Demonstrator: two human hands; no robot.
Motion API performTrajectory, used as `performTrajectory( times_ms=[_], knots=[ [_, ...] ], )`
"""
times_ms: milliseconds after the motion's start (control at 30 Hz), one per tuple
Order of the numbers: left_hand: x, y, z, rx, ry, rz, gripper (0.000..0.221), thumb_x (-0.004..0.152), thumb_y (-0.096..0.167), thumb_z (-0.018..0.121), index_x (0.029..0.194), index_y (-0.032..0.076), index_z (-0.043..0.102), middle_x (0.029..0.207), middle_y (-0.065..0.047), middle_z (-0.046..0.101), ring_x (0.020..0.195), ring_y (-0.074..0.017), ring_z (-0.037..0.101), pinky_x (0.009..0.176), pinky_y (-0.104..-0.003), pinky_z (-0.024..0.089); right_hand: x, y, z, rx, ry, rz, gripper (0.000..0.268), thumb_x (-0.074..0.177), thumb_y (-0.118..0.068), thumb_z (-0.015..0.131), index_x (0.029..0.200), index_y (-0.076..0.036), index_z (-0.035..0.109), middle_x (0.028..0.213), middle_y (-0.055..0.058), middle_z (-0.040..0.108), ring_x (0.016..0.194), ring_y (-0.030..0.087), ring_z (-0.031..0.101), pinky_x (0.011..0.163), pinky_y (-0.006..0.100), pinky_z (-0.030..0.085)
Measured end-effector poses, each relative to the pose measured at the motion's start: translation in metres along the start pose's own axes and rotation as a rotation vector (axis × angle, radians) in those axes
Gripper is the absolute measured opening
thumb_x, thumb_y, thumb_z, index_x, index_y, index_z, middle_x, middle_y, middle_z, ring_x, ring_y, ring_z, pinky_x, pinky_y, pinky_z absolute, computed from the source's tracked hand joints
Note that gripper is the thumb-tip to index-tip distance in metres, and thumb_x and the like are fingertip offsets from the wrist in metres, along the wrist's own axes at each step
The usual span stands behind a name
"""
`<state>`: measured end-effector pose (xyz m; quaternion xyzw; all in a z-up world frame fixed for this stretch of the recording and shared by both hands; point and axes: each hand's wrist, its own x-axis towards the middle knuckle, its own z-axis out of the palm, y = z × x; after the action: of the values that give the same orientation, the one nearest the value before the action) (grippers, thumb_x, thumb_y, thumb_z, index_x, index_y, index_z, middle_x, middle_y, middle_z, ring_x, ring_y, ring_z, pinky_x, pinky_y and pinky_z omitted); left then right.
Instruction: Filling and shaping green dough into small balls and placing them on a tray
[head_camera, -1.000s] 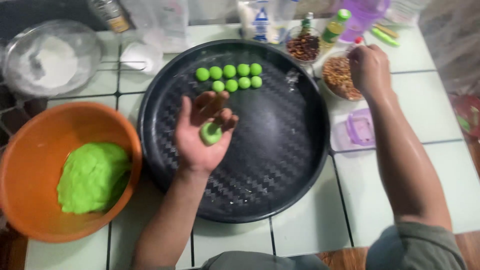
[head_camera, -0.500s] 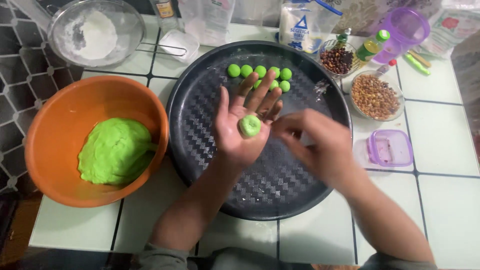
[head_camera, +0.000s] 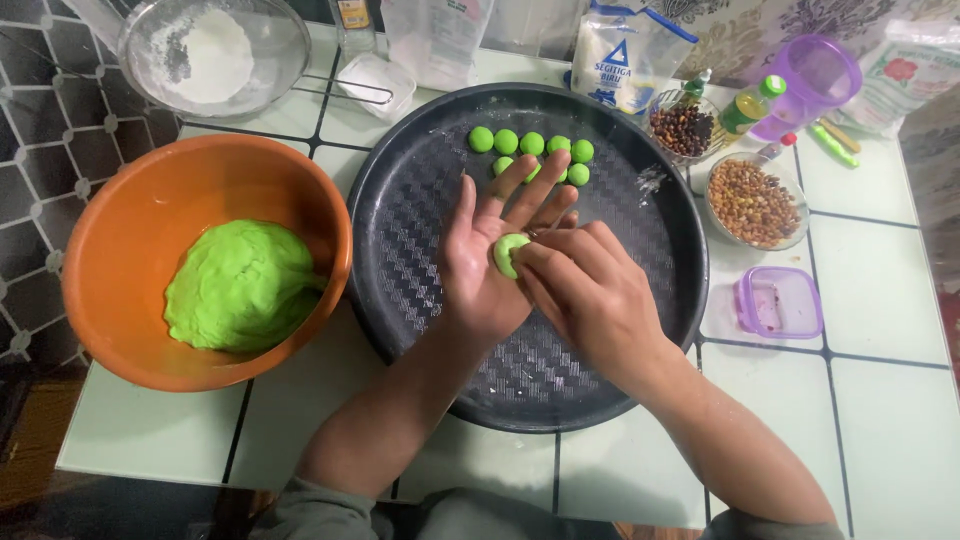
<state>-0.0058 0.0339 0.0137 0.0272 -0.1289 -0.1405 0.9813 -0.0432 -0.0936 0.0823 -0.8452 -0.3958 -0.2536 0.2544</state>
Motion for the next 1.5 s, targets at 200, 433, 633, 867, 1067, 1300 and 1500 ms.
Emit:
performTrajectory(
  times_ms=[200,433,633,867,1067,1300,1500],
  knots=[
    [-0.004,0.001,0.001,0.032,-0.029,-0.034,0.050,0.114,0.048,0.042,0.137,0.009,0.062,0.157,-0.019,0.048,0.127,-0.0297,0.062,0.113,-0.044,0.048,0.001,-0.003,-0.006,0.030,-0.073,0.022,0.015,0.104,-0.008,0.060,0.114,0.001,0.066,0.106,0.018,0.058,0.086,0.035,0.052,0.079,0.042,0.045],
    [-0.003,0.000,-0.004,0.109,0.000,0.005,0.053,0.112,0.052,0.042,0.135,0.009,0.062,0.151,-0.019,0.054,0.124,-0.0287,0.063,0.108,-0.041,0.049,-0.001,-0.003,-0.002,0.003,-0.111,0.026,0.018,0.099,-0.015,0.069,0.109,-0.001,0.063,0.119,0.021,0.055,0.103,0.037,0.058,0.090,0.047,0.047],
    [-0.004,-0.005,-0.003,0.187,-0.109,0.057,0.055,0.116,0.049,0.035,0.140,0.005,0.059,0.155,-0.024,0.048,0.133,-0.0319,0.059,0.119,-0.045,0.042,-0.003,-0.004,0.005,0.081,-0.048,0.106,0.021,0.101,-0.018,0.067,0.111,0.000,0.061,0.114,0.017,0.065,0.096,0.031,0.060,0.088,0.040,0.047],
    [0.012,0.002,-0.034,0.249,-0.199,0.079,0.060,0.117,0.049,0.024,0.146,0.007,0.055,0.157,-0.024,0.047,0.133,-0.0336,0.061,0.116,-0.048,0.046,-0.010,0.005,0.041,0.180,0.171,0.301,0.043,0.084,-0.006,0.084,0.124,-0.008,0.070,0.089,0.008,0.067,0.076,0.026,0.060,0.071,0.039,0.054],
    [0.015,0.006,-0.045,0.344,-0.163,0.176,0.058,0.116,0.047,0.021,0.146,0.009,0.053,0.152,-0.024,0.052,0.125,-0.0311,0.066,0.110,-0.046,0.052,-0.012,0.010,0.044,0.160,0.185,0.304,0.045,0.088,-0.004,0.080,0.131,-0.009,0.069,0.100,0.009,0.071,0.085,0.025,0.058,0.081,0.035,0.054],
    [0.021,0.008,-0.049,0.381,0.000,0.134,0.064,0.110,0.060,0.030,0.142,0.012,0.059,0.143,-0.022,0.059,0.118,-0.0345,0.070,0.101,-0.047,0.057,-0.015,0.019,0.059,0.135,0.240,0.262,0.036,0.082,-0.009,0.088,0.114,-0.006,0.073,0.107,0.009,0.068,0.094,0.029,0.060,0.083,0.040,0.054],
    [0.019,0.005,-0.047,0.352,-0.020,0.119,0.059,0.112,0.055,0.029,0.135,0.014,0.064,0.140,-0.020,0.063,0.117,-0.0296,0.071,0.103,-0.041,0.058,-0.020,0.024,0.061,0.080,0.254,0.212,0.017,0.088,-0.005,0.083,0.103,-0.007,0.075,0.102,0.007,0.068,0.088,0.027,0.059,0.082,0.039,0.054]
  ],
)
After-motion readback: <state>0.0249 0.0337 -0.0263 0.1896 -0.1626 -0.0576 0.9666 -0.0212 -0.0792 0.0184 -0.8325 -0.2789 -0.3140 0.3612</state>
